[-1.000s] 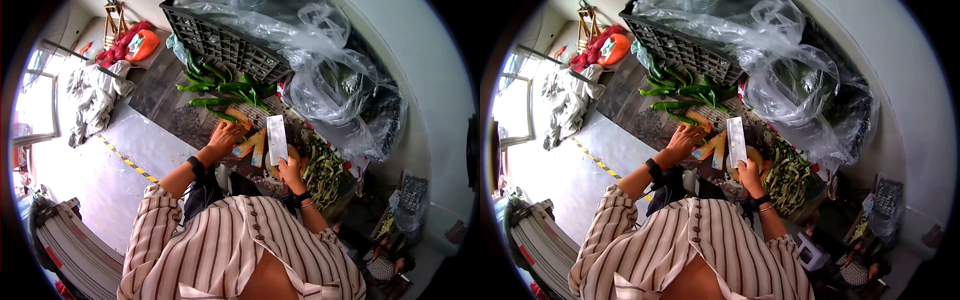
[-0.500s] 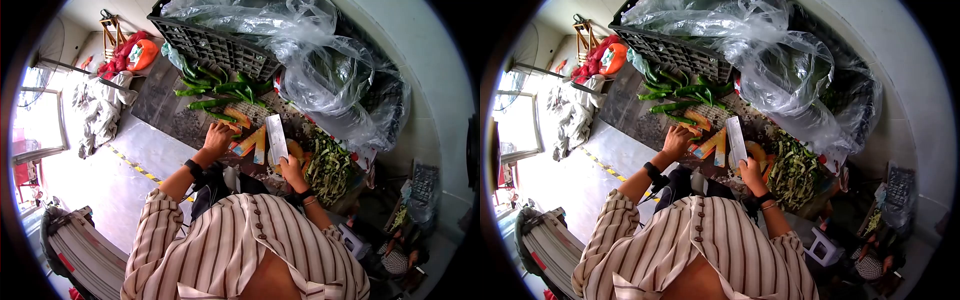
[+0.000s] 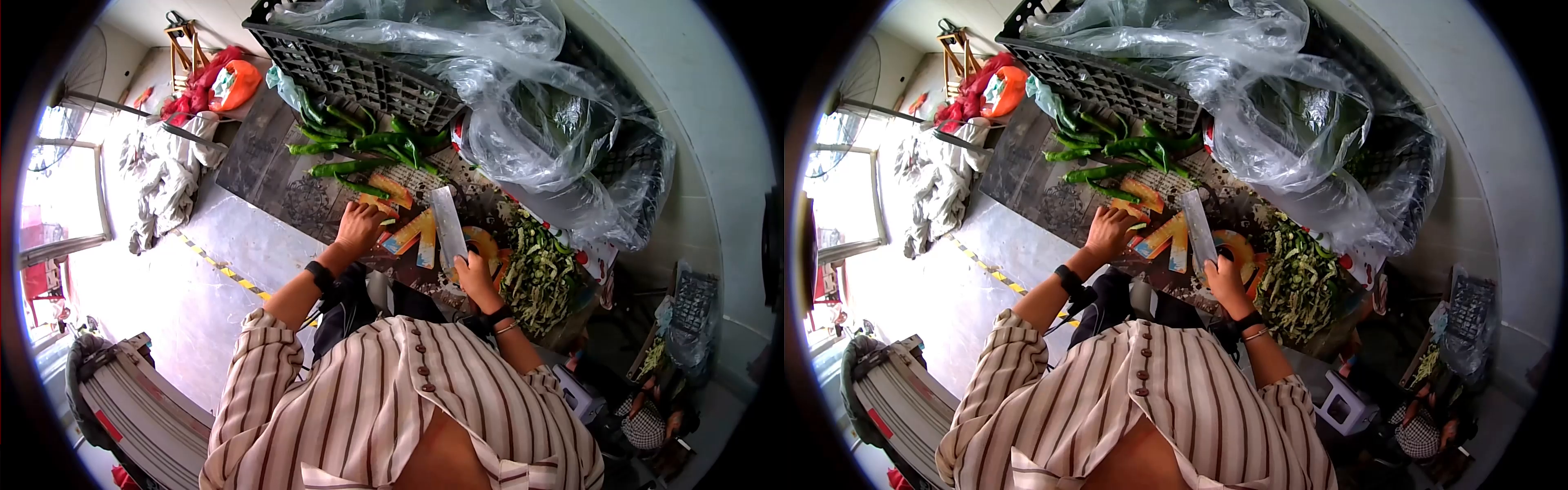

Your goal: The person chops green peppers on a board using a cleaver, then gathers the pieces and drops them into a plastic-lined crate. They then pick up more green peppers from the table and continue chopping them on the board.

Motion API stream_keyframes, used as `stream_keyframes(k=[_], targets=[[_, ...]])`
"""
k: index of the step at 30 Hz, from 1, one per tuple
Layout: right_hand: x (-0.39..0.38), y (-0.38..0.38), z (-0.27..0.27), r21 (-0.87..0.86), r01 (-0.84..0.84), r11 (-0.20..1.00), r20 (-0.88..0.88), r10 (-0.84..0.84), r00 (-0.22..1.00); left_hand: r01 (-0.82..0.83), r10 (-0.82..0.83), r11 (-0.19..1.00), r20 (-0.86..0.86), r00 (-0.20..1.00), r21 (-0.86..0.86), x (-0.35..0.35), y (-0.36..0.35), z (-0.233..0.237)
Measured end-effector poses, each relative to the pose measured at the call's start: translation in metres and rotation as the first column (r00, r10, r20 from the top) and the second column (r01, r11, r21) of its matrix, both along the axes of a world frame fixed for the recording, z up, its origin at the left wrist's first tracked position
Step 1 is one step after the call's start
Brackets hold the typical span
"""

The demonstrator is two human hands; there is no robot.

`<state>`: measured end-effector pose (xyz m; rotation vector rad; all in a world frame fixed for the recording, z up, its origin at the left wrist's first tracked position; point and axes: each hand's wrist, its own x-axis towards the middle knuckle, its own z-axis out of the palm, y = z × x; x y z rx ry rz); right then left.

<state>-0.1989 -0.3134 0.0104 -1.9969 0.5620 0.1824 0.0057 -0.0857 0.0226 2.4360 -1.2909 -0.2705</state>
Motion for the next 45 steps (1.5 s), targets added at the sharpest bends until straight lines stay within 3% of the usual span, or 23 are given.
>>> stream_keyframes(k=[4, 10, 13, 16, 19, 22, 24, 25, 27, 28, 30, 33, 37, 45], targets=[[-0.002, 0.000, -0.005, 0.000, 0.007, 1.000, 0.004, -0.007, 1.000, 0.033, -0.033, 0.999, 0.027, 0.999, -0.014, 0.005, 0.000, 0.004], [0.003, -0.001, 0.005, 0.030, -0.021, 0.999, -0.024, 0.021, 0.999, 0.132, -0.136, 0.972, -0.008, 0.991, -0.194, 0.008, 0.010, -0.009], [0.008, 0.003, 0.021, 0.062, 0.050, 0.997, -0.060, -0.046, 0.997, 0.117, -0.140, 0.975, -0.114, 0.984, -0.191, 0.003, 0.019, -0.005], [0.011, 0.004, 0.031, 0.139, 0.080, 0.987, -0.113, -0.065, 0.991, 0.048, -0.102, 0.955, -0.173, 0.980, -0.291, -0.004, 0.027, 0.000], [0.011, 0.004, 0.030, 0.115, 0.054, 0.992, -0.107, -0.041, 0.993, -0.084, 0.037, 0.953, -0.164, 0.986, -0.291, -0.006, 0.031, 0.000], [0.011, 0.003, 0.029, 0.118, 0.058, 0.991, -0.112, -0.045, 0.993, -0.104, 0.097, 0.957, -0.040, 0.995, -0.271, -0.002, 0.028, 0.000], [0.011, 0.003, 0.029, 0.124, 0.062, 0.990, -0.103, -0.049, 0.993, -0.191, 0.174, 0.979, -0.199, 0.964, -0.069, -0.001, 0.026, 0.004], [0.010, 0.003, 0.028, 0.123, 0.060, 0.991, -0.103, -0.047, 0.994, -0.194, 0.177, 0.978, -0.199, 0.964, -0.071, -0.002, 0.023, 0.002], [0.009, 0.002, 0.024, 0.103, 0.045, 0.994, -0.072, -0.038, 0.997, -0.323, 0.339, 0.941, -0.314, 0.887, 0.102, -0.003, 0.015, -0.005], [0.008, 0.002, 0.019, 0.103, 0.044, 0.994, -0.072, -0.037, 0.997, -0.324, 0.340, 0.940, -0.315, 0.886, 0.102, -0.004, 0.013, -0.008], [0.006, 0.000, 0.011, 0.050, 0.023, 0.998, -0.046, -0.021, 0.999, -0.225, 0.240, 0.968, -0.144, 0.960, 0.109, -0.005, 0.009, -0.010], [0.005, -0.001, 0.008, 0.036, 0.008, 0.999, -0.028, -0.007, 1.000, -0.225, 0.225, 0.972, 0.006, 0.974, 0.073, -0.002, 0.001, -0.008], [0.008, -0.001, 0.014, 0.095, 0.035, 0.995, -0.119, -0.024, 0.993, -0.200, 0.198, 0.976, 0.037, 0.980, 0.085, -0.001, -0.001, -0.008], [0.010, 0.000, 0.018, 0.128, 0.065, 0.990, -0.133, -0.048, 0.990, -0.286, 0.288, 0.957, -0.094, 0.953, 0.035, -0.007, 0.021, -0.006]])
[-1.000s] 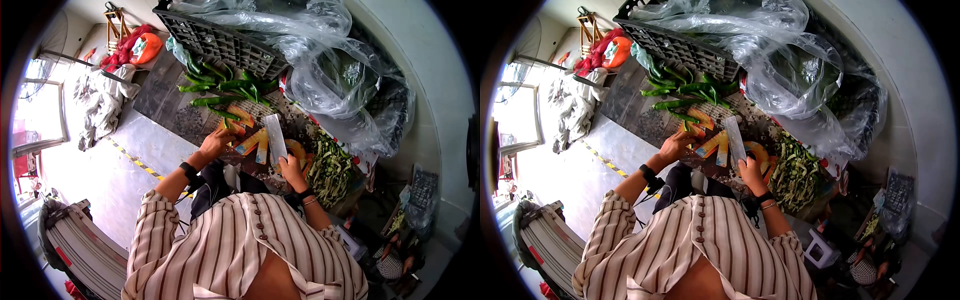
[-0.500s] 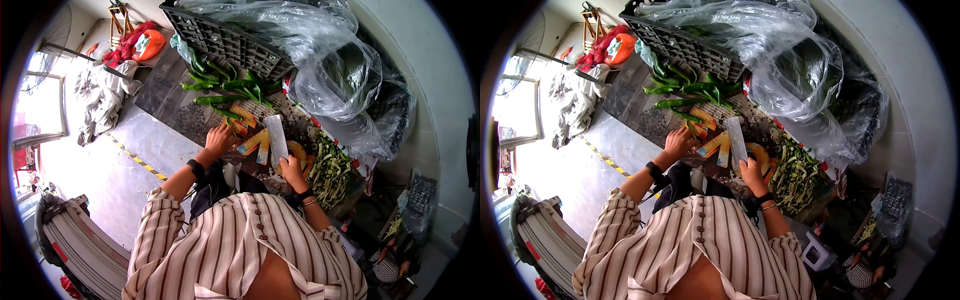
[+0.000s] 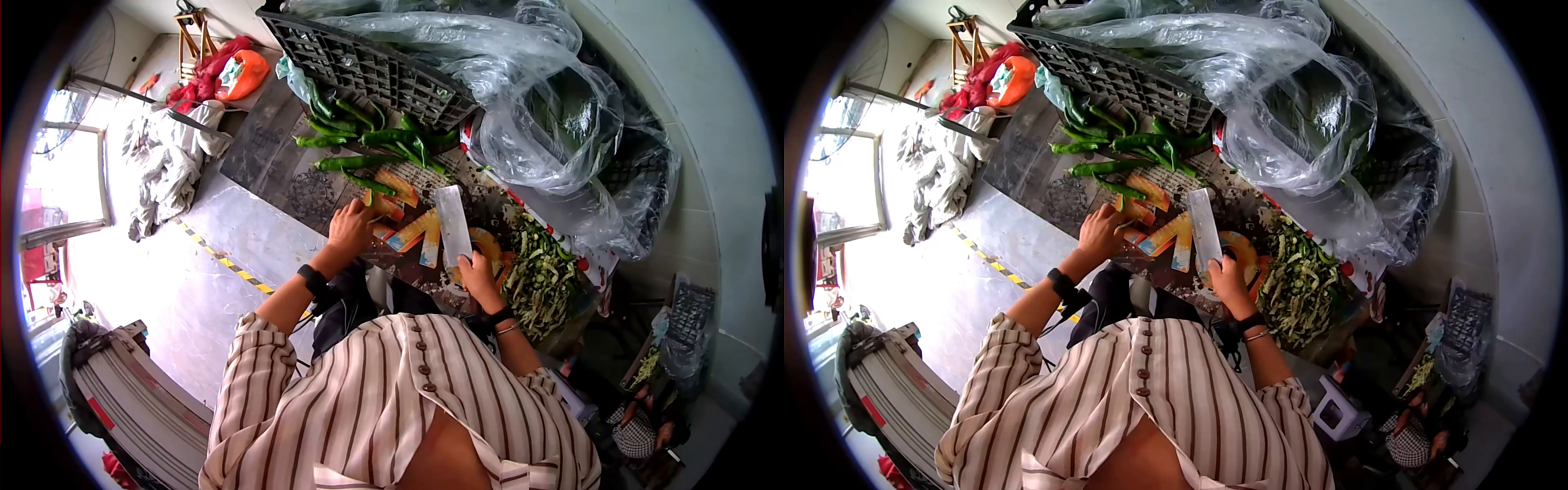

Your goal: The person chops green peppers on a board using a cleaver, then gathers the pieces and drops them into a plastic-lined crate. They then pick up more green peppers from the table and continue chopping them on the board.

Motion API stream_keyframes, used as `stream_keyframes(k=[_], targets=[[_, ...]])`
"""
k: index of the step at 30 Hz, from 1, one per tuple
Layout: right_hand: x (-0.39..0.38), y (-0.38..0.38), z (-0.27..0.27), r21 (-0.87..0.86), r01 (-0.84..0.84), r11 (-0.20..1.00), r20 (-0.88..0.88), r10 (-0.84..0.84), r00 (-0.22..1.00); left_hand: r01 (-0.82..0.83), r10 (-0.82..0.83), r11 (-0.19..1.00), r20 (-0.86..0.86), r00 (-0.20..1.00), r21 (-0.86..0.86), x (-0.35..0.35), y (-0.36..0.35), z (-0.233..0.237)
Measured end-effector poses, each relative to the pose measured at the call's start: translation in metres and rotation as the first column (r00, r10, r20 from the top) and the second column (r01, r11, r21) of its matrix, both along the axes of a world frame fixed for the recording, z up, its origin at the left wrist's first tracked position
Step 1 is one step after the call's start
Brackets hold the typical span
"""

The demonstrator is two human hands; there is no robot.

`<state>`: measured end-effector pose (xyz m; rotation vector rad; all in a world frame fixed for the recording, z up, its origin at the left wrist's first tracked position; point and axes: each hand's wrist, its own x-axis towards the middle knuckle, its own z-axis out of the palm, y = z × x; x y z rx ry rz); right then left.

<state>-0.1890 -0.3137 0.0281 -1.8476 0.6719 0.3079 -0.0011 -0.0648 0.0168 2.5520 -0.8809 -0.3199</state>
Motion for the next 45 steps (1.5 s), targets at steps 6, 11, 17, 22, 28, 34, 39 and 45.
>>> stream_keyframes(k=[6, 11, 17, 22, 28, 34, 39, 45], targets=[[0.001, 0.000, 0.000, 0.019, 0.009, 1.000, -0.014, -0.008, 1.000, -0.117, 0.085, 0.954, -0.128, 0.988, -0.276, -0.005, 0.015, 0.004], [0.002, 0.002, 0.008, 0.032, 0.021, 0.999, -0.010, -0.021, 1.000, -0.304, 0.219, 0.914, -0.304, 0.927, -0.270, -0.005, 0.019, 0.005], [0.003, 0.003, 0.011, 0.024, 0.021, 0.999, 0.000, -0.021, 1.000, -0.330, 0.226, 0.901, -0.343, 0.912, -0.281, -0.004, 0.016, 0.008], [0.003, 0.002, 0.010, 0.034, 0.016, 0.999, -0.028, -0.015, 1.000, -0.365, 0.257, 0.893, -0.368, 0.893, -0.262, -0.006, 0.014, 0.006], [0.003, 0.002, 0.011, 0.044, 0.024, 0.999, -0.009, -0.024, 1.000, -0.288, 0.230, 0.927, -0.242, 0.943, -0.241, -0.005, 0.017, 0.002], [0.003, 0.003, 0.012, 0.041, 0.017, 0.999, 0.006, -0.018, 1.000, -0.274, 0.223, 0.930, -0.216, 0.951, -0.244, -0.007, 0.016, 0.002], [0.004, 0.003, 0.013, 0.047, 0.039, 0.998, -0.001, -0.039, 0.999, -0.261, 0.219, 0.935, -0.187, 0.958, -0.241, -0.008, 0.016, -0.002], [0.004, 0.002, 0.012, 0.054, 0.035, 0.998, 0.000, -0.035, 0.999, -0.158, 0.152, 0.978, -0.055, 0.987, -0.136, -0.008, 0.013, 0.000]])
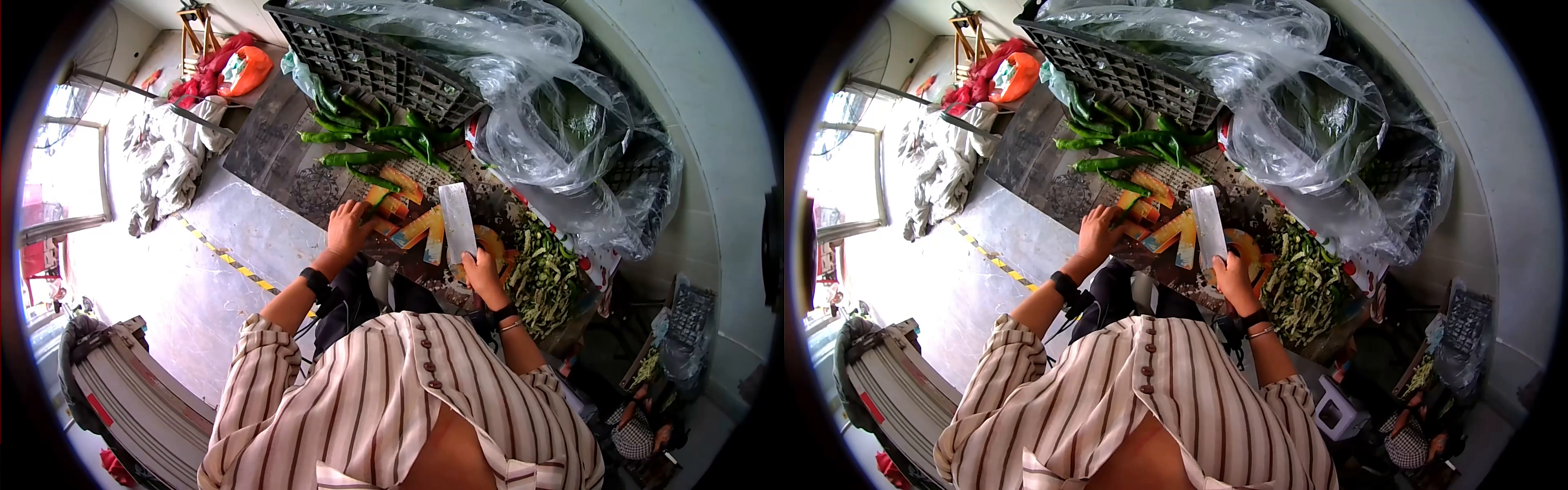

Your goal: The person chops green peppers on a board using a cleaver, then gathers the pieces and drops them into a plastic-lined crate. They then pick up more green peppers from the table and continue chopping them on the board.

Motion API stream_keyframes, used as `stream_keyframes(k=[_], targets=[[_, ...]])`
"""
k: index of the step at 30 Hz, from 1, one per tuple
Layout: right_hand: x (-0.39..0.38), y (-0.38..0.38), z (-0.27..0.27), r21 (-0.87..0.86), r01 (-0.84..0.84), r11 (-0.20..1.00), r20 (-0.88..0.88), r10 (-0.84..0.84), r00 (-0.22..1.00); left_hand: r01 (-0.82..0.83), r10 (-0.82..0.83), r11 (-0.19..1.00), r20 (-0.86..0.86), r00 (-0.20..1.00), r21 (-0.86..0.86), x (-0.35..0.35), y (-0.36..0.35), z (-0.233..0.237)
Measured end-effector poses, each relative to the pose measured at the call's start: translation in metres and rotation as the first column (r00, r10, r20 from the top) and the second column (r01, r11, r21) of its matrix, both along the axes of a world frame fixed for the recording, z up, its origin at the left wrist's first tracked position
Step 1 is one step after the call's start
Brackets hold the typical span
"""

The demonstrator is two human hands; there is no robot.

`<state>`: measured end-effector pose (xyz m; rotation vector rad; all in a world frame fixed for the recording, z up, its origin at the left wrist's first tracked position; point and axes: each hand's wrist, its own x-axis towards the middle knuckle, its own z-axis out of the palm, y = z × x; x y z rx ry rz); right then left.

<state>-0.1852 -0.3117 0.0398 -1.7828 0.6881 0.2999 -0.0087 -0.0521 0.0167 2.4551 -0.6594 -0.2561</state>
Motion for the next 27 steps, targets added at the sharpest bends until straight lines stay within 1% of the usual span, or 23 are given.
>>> stream_keyframes(k=[4, 6, 10, 12, 13, 15, 16, 18, 19, 21, 22, 24, 25, 26, 27], targets=[[0.000, -0.001, 0.000, -0.025, -0.029, 0.999, -0.024, 0.028, 0.999, 0.033, -0.033, 0.999, 0.058, 0.998, 0.013, 0.003, -0.001, -0.006], [0.002, -0.002, 0.002, -0.020, -0.049, 0.999, -0.012, 0.049, 0.999, 0.117, -0.122, 0.991, 0.087, 0.989, 0.068, 0.003, 0.002, -0.006], [0.002, -0.002, 0.002, -0.004, -0.059, 0.998, 0.001, 0.059, 0.998, 0.144, -0.148, 0.989, 0.099, 0.984, 0.045, 0.001, 0.007, -0.004], [0.001, -0.002, -0.005, -0.133, -0.102, 0.986, -0.003, 0.103, 0.995, 0.143, -0.138, 0.989, 0.156, 0.978, -0.022, 0.001, 0.009, -0.001], [0.002, -0.001, -0.004, -0.137, -0.114, 0.984, -0.006, 0.115, 0.993, 0.131, -0.126, 0.991, 0.154, 0.980, -0.026, 0.000, 0.008, 0.001], [0.007, 0.003, 0.003, -0.314, -0.165, 0.935, 0.096, 0.204, 0.974, 0.159, -0.123, 0.978, 0.246, 0.961, -0.132, -0.001, 0.008, 0.003], [0.012, 0.005, 0.010, -0.317, -0.177, 0.932, 0.087, 0.215, 0.973, 0.148, -0.112, 0.979, 0.239, 0.965, -0.137, -0.003, 0.009, 0.004], [0.029, 0.010, 0.023, -0.414, -0.253, 0.875, 0.160, 0.343, 0.926, 0.188, -0.156, 0.976, 0.257, 0.954, -0.108, -0.006, 0.011, 0.004], [0.038, 0.013, 0.029, -0.416, -0.262, 0.871, 0.152, 0.350, 0.924, 0.181, -0.148, 0.977, 0.251, 0.957, -0.113, -0.006, 0.013, 0.001], [0.058, 0.021, 0.038, -0.586, -0.408, 0.700, 0.103, 0.564, 0.819, 0.206, -0.177, 0.974, 0.242, 0.954, -0.098, -0.007, 0.017, -0.004], [0.068, 0.026, 0.042, -0.587, -0.418, 0.693, 0.094, 0.572, 0.815, 0.197, -0.168, 0.975, 0.236, 0.957, -0.105, -0.007, 0.018, -0.004], [0.087, 0.037, 0.047, -0.615, -0.479, 0.626, 0.108, 0.669, 0.735, 0.195, -0.149, 0.972, 0.292, 0.945, -0.133, -0.007, 0.021, -0.006], [0.096, 0.041, 0.049, -0.634, -0.529, 0.563, 0.047, 0.712, 0.701, 0.184, -0.139, 0.973, 0.285, 0.949, -0.140, -0.008, 0.022, -0.010], [0.103, 0.045, 0.048, -0.633, -0.540, 0.555, 0.038, 0.719, 0.694, 0.183, -0.129, 0.968, 0.288, 0.949, -0.171, -0.007, 0.022, -0.014], [0.109, 0.048, 0.046, -0.660, -0.551, 0.510, 0.038, 0.756, 0.654, 0.183, -0.119, 0.962, 0.293, 0.949, -0.203, -0.007, 0.022, -0.018]])
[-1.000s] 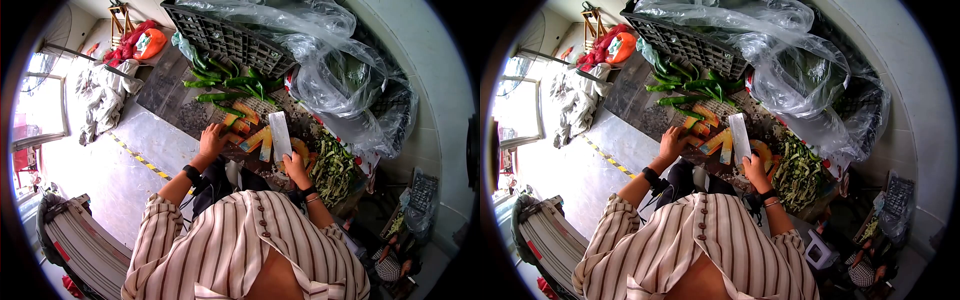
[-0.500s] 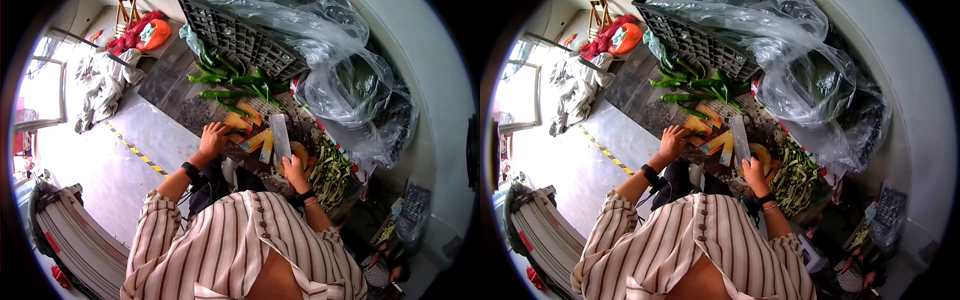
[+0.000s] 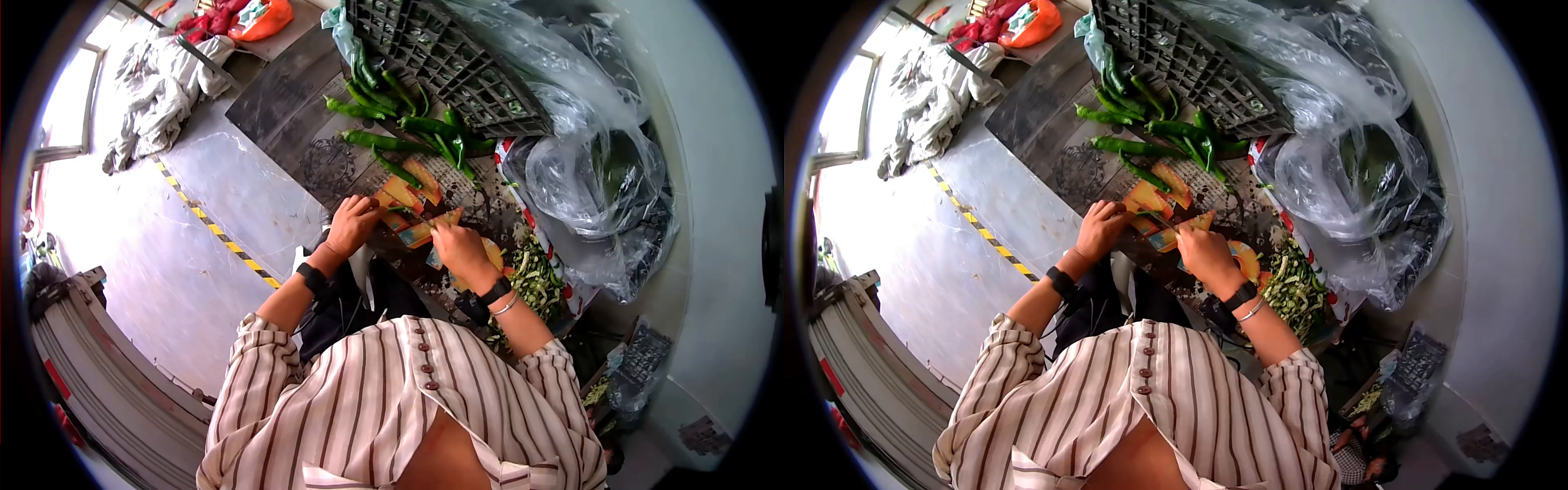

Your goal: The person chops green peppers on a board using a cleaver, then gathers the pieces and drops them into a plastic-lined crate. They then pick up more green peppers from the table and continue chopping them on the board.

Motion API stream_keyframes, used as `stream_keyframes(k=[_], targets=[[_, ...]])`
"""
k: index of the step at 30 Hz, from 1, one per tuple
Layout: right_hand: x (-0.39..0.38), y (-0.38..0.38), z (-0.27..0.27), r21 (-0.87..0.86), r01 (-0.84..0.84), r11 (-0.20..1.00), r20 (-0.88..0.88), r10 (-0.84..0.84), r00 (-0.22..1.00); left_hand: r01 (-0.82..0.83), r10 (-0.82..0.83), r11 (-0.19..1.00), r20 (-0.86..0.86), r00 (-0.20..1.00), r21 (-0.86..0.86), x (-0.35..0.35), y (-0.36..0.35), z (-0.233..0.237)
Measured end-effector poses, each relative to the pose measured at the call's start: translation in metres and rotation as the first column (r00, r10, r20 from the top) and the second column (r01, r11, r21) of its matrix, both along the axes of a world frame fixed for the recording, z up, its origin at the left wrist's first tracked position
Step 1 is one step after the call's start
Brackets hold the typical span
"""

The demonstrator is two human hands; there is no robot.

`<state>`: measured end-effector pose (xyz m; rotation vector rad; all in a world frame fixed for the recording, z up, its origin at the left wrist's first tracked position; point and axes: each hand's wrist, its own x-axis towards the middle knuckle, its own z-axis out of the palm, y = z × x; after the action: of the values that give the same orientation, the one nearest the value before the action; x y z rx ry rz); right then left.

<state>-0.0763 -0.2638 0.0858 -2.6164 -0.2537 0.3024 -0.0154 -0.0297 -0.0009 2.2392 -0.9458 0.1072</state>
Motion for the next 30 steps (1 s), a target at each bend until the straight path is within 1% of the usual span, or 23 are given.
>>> stream_keyframes(k=[1, 2, 4, 7, 10, 12, 16, 20, 21, 23, 25, 26, 27, 29, 30], targets=[[0.005, 0.002, -0.001, -0.024, -0.053, 0.998, 0.025, 0.054, 0.998, -0.009, 0.009, 1.000, -0.008, 1.000, -0.006, 0.000, 0.000, -0.003], [0.009, 0.003, -0.002, -0.030, -0.062, 0.998, 0.015, 0.062, 0.998, -0.001, 0.001, 1.000, -0.011, 1.000, -0.028, -0.002, 0.000, -0.006], [0.016, 0.004, -0.003, -0.094, -0.148, 0.985, -0.052, 0.143, 0.988, -0.005, 0.004, 0.998, -0.020, 1.000, -0.057, -0.004, 0.000, -0.010], [0.023, 0.005, -0.004, -0.127, -0.211, 0.969, -0.068, 0.204, 0.977, -0.025, 0.022, 0.997, -0.033, 0.999, -0.076, -0.008, -0.001, -0.016], [0.030, 0.006, -0.003, -0.137, -0.264, 0.955, -0.064, 0.257, 0.964, -0.070, 0.067, 0.996, -0.053, 0.996, -0.050, -0.009, -0.002, -0.018], [0.034, 0.007, -0.003, -0.157, -0.278, 0.948, -0.078, 0.268, 0.960, -0.074, 0.070, 0.994, -0.049, 0.996, -0.079, -0.010, -0.002, -0.020], [0.039, 0.007, -0.005, -0.210, -0.325, 0.922, -0.082, 0.314, 0.946, -0.088, 0.083, 0.994, -0.073, 0.994, -0.063, -0.010, -0.001, -0.022], [0.037, 0.003, -0.020, -0.187, -0.325, 0.927, -0.091, 0.313, 0.945, -0.100, 0.091, 0.988, -0.077, 0.993, -0.119, -0.010, -0.002, -0.020], [0.039, 0.003, -0.024, -0.172, -0.312, 0.934, -0.069, 0.304, 0.950, -0.098, 0.088, 0.986, -0.080, 0.993, -0.132, -0.010, -0.002, -0.019], [0.040, 0.006, -0.031, -0.149, -0.299, 0.943, -0.057, 0.294, 0.954, -0.098, 0.091, 0.990, -0.081, 0.993, -0.097, -0.010, -0.002, -0.017], [0.048, 0.015, -0.029, -0.112, -0.240, 0.964, -0.092, 0.230, 0.969, -0.087, 0.082, 0.993, -0.068, 0.994, -0.074, -0.011, -0.003, -0.017], [0.053, 0.018, -0.025, -0.113, -0.211, 0.971, -0.153, 0.193, 0.969, -0.088, 0.080, 0.992, -0.085, 0.993, -0.089, -0.010, -0.003, -0.017], [0.055, 0.017, -0.026, -0.116, -0.212, 0.970, -0.146, 0.195, 0.970, -0.090, 0.079, 0.991, -0.103, 0.992, -0.103, -0.011, -0.002, -0.017], [0.057, 0.014, -0.030, -0.042, -0.162, 0.986, -0.062, 0.160, 0.985, -0.084, 0.073, 0.991, -0.100, 0.992, -0.107, -0.012, -0.002, -0.018], [0.059, 0.013, -0.025, -0.047, -0.172, 0.984, -0.055, 0.170, 0.984, -0.083, 0.072, 0.991, -0.099, 0.993, -0.108, -0.009, -0.003, -0.018]])
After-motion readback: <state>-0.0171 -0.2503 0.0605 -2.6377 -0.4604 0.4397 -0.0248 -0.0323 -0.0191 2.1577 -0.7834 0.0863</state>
